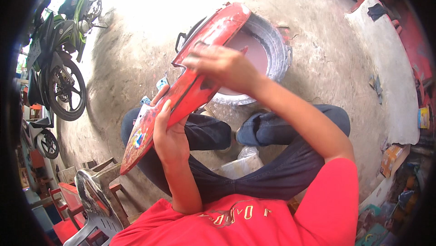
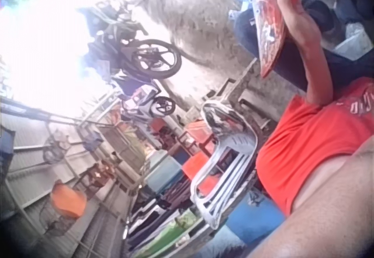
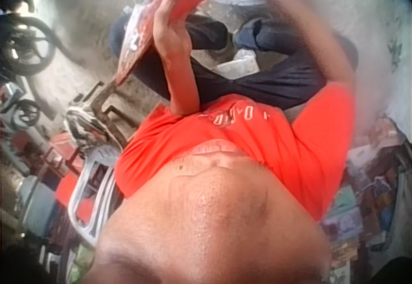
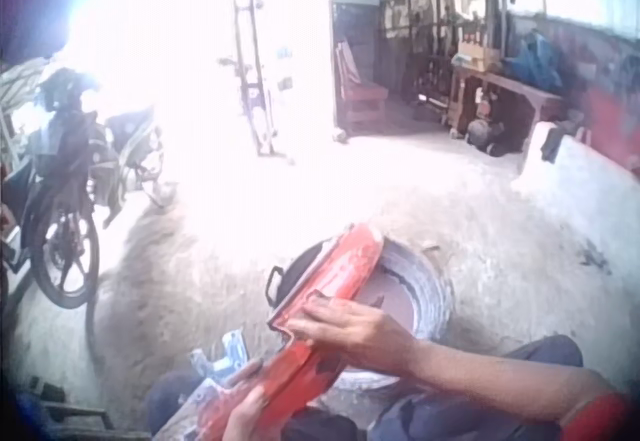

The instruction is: The person sands a red motorcycle fairing with sandpaper and wets the paper in a bucket of water.

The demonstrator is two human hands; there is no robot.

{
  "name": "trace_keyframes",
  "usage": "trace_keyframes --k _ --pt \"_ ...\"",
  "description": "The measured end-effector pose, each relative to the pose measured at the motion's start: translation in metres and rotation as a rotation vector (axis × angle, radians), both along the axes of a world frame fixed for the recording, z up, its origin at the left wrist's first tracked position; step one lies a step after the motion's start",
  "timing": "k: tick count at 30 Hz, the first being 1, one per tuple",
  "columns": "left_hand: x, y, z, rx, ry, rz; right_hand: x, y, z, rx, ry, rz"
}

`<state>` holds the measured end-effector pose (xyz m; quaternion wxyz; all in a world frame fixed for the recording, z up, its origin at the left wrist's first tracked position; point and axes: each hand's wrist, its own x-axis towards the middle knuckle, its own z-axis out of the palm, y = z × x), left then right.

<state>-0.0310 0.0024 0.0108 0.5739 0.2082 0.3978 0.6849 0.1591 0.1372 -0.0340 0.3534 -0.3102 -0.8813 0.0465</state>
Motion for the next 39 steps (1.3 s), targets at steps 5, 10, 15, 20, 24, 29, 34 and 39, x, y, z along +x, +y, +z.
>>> trace_keyframes --k 5,10,15,20,24,29,34,39 --pt "0.002 -0.001 0.003 -0.010 0.005 -0.006 0.010 0.022 0.002 -0.121 0.198 -0.066" --pt "0.001 -0.001 0.000 0.024 -0.016 -0.008 0.001 0.012 0.012 -0.397 0.293 -0.201" --pt "0.008 0.002 0.004 -0.003 0.066 0.012 0.006 0.018 -0.006 -0.288 0.332 -0.197" --pt "0.004 0.001 0.002 -0.009 0.041 0.026 -0.014 -0.027 0.020 -0.185 0.176 0.026" --pt "0.006 0.001 0.007 -0.011 0.021 0.004 0.013 0.011 -0.005 -0.090 0.007 0.004" --pt "0.003 0.002 0.004 -0.015 0.043 0.032 -0.008 -0.006 0.009 -0.048 -0.049 0.025" --pt "0.003 0.001 0.004 -0.003 0.025 0.000 0.011 0.009 0.001 -0.149 0.026 -0.063" --pt "-0.001 0.001 -0.002 -0.003 0.012 0.032 -0.028 -0.042 0.017 -0.057 0.073 0.135"
